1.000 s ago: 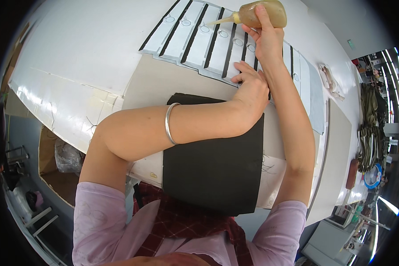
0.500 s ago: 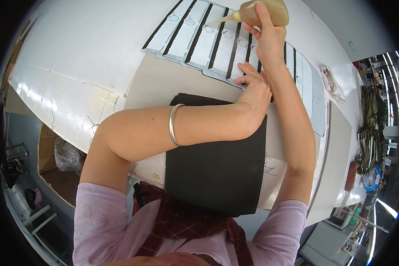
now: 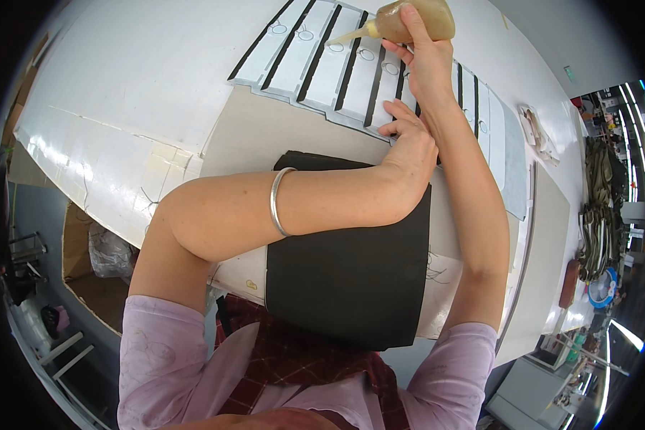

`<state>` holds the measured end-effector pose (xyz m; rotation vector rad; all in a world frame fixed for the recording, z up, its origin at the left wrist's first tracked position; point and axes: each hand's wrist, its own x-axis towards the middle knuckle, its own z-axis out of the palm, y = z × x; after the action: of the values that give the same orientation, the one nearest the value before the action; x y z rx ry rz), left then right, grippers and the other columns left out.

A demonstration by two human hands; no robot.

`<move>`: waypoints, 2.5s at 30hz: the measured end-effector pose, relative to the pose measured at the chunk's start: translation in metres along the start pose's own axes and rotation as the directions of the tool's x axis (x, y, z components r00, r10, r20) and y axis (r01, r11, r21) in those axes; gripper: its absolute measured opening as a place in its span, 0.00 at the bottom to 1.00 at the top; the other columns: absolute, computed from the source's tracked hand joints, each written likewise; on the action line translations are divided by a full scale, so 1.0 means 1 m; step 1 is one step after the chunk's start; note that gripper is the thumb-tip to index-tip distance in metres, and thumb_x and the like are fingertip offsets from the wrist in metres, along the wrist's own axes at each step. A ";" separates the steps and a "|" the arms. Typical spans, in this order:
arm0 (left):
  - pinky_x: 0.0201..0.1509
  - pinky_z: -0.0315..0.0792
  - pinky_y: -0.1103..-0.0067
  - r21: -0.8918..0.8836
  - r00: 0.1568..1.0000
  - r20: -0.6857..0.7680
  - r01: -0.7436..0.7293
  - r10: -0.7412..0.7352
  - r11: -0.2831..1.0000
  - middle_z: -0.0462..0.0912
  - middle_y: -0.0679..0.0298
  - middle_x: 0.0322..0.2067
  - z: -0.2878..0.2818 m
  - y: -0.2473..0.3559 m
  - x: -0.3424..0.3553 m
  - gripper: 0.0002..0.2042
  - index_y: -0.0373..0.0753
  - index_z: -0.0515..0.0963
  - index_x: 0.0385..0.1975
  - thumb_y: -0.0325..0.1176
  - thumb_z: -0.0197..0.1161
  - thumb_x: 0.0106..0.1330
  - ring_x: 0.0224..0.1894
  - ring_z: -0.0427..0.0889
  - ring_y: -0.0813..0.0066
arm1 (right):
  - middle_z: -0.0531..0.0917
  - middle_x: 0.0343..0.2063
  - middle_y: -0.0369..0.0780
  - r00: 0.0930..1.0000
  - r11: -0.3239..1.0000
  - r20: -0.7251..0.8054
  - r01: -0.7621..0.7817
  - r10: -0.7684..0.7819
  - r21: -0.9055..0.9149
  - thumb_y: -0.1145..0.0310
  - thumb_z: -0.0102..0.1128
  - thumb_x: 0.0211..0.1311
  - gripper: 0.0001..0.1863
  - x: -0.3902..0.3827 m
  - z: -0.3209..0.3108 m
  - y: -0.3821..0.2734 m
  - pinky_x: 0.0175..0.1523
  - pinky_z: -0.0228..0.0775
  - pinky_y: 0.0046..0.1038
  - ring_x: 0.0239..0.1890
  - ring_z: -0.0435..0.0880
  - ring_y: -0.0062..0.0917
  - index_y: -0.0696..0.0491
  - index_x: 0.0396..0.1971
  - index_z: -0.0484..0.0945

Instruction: The recorder is applying glue to leather strips and trimming edges of leather patterns using snips.

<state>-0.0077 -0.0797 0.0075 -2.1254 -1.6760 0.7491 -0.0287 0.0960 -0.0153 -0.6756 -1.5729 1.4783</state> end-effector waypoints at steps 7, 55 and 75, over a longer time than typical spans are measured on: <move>0.33 0.75 0.68 -0.039 0.988 -0.028 0.154 -0.155 0.987 0.77 0.36 0.55 0.006 0.012 0.006 0.33 0.35 0.75 0.58 0.45 0.68 0.51 0.53 0.79 0.31 | 0.83 0.41 0.42 0.981 0.887 0.116 -0.192 0.157 0.420 0.54 0.69 0.63 0.27 -0.014 0.005 -0.043 0.31 0.84 0.18 0.38 0.85 0.24 0.59 0.51 0.74; 0.62 0.70 0.62 -0.642 0.692 -0.495 0.117 -0.525 0.758 0.75 0.40 0.56 0.139 -0.069 -0.091 0.36 0.24 0.74 0.54 0.59 0.57 0.67 0.61 0.74 0.46 | 0.82 0.47 0.44 0.997 0.994 -0.050 0.064 -0.060 0.086 0.60 0.71 0.61 0.27 -0.015 0.042 -0.036 0.44 0.85 0.25 0.46 0.85 0.30 0.60 0.53 0.74; 0.62 0.71 0.65 -0.641 0.705 -0.471 0.138 -0.530 0.755 0.77 0.39 0.54 0.144 -0.067 -0.089 0.27 0.23 0.75 0.51 0.47 0.58 0.70 0.61 0.74 0.48 | 0.83 0.41 0.39 0.997 0.997 -0.063 0.038 -0.034 0.071 0.62 0.72 0.59 0.19 -0.020 0.072 -0.015 0.38 0.86 0.27 0.40 0.85 0.24 0.56 0.46 0.80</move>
<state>-0.1611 -0.1579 -0.0538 -1.9224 -1.9286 -0.6321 -0.0784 0.0398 -0.0005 -0.6423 -1.4703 1.4664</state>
